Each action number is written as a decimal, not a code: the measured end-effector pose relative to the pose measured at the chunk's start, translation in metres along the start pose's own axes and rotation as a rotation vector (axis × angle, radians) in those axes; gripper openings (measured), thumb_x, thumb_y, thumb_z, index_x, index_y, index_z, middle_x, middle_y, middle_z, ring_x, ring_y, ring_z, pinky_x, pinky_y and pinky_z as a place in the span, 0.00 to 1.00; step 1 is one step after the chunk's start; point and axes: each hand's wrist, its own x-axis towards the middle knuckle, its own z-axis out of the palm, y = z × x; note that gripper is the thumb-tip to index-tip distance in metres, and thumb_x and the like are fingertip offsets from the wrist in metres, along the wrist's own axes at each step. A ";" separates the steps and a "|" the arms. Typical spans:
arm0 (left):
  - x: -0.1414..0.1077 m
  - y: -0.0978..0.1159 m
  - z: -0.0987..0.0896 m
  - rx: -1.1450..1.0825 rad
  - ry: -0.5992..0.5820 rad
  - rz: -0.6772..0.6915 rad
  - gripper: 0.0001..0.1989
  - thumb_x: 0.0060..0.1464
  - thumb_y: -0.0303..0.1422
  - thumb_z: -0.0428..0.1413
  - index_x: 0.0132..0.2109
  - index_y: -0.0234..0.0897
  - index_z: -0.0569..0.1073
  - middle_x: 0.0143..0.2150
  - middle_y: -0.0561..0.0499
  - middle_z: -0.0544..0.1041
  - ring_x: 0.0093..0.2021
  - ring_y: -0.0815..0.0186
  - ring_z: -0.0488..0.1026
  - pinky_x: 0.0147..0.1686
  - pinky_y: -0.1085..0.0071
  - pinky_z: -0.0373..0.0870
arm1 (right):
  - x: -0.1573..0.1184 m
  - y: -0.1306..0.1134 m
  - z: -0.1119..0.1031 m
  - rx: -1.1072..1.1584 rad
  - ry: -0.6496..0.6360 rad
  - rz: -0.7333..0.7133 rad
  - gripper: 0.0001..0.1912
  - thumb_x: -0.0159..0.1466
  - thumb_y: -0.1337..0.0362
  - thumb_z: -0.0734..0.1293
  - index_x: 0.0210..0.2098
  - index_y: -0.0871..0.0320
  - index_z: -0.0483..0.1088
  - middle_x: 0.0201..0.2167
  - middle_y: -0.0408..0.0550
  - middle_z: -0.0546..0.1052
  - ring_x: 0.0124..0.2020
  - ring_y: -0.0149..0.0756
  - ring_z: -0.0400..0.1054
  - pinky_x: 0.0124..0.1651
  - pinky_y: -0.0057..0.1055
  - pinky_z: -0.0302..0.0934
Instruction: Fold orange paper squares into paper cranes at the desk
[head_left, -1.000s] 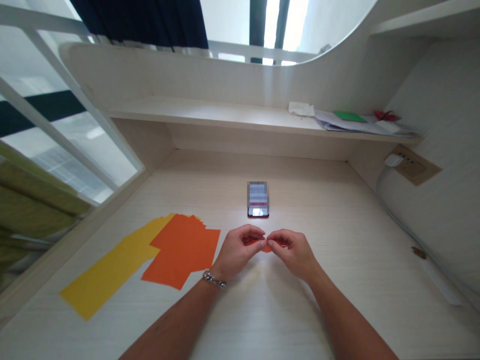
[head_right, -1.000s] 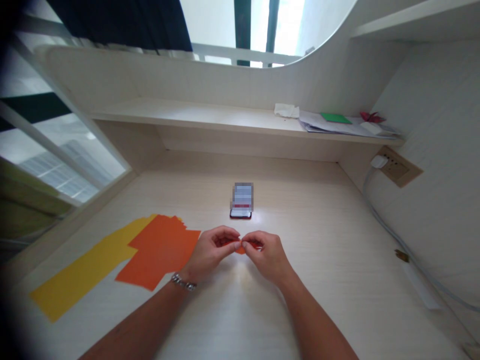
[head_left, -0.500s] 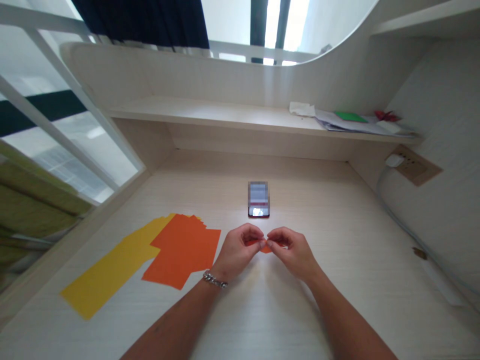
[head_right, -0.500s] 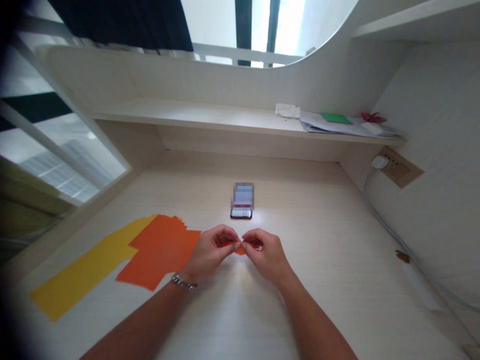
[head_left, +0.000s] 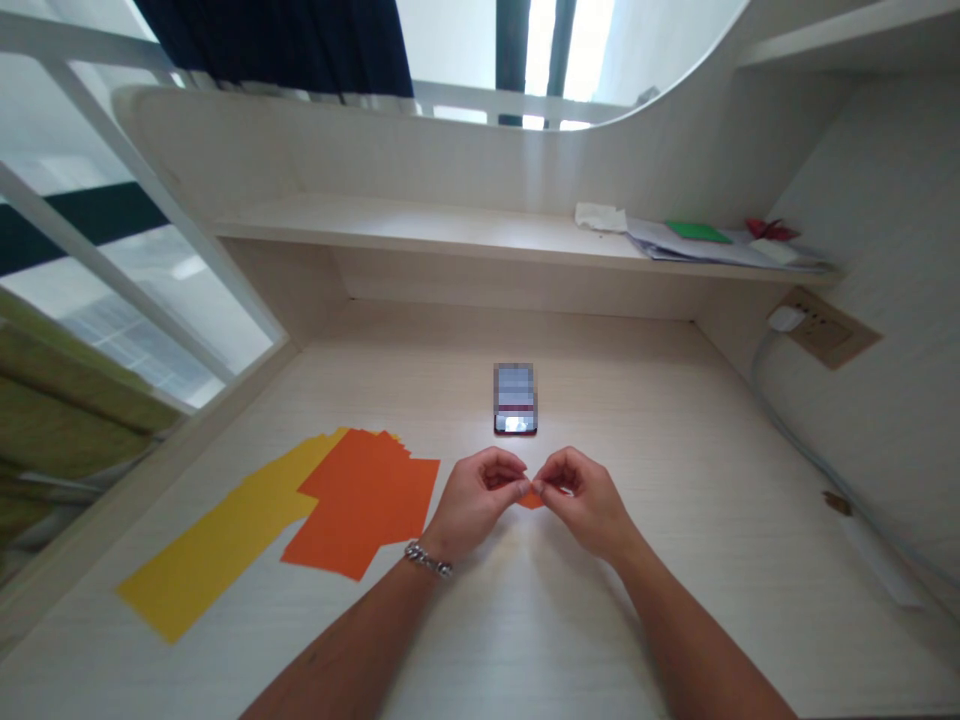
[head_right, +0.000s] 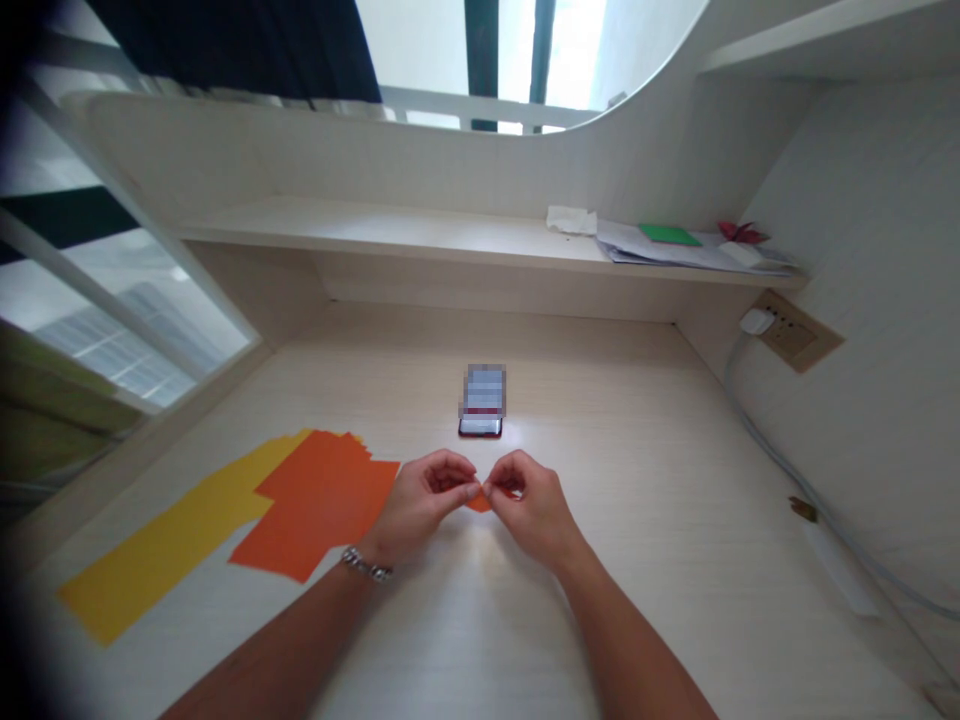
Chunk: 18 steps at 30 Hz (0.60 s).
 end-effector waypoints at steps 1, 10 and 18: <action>0.000 -0.001 0.000 -0.005 0.014 0.000 0.10 0.46 0.30 0.62 0.37 0.32 0.72 0.34 0.46 0.77 0.35 0.65 0.75 0.37 0.69 0.73 | 0.000 0.001 0.000 0.033 0.002 0.025 0.05 0.56 0.66 0.68 0.31 0.58 0.67 0.28 0.45 0.75 0.29 0.35 0.70 0.32 0.30 0.64; 0.002 -0.006 0.001 -0.018 0.068 -0.006 0.10 0.44 0.29 0.63 0.35 0.33 0.72 0.32 0.48 0.76 0.34 0.65 0.75 0.36 0.69 0.73 | 0.003 0.003 -0.001 0.141 0.006 0.101 0.07 0.55 0.67 0.69 0.33 0.57 0.66 0.28 0.45 0.74 0.30 0.35 0.70 0.33 0.30 0.64; -0.001 -0.002 0.002 0.052 0.104 0.074 0.07 0.47 0.29 0.61 0.35 0.34 0.71 0.32 0.49 0.76 0.33 0.66 0.74 0.34 0.71 0.72 | 0.001 0.002 0.000 0.174 -0.020 0.096 0.12 0.56 0.65 0.69 0.40 0.57 0.66 0.30 0.47 0.77 0.32 0.38 0.73 0.37 0.35 0.66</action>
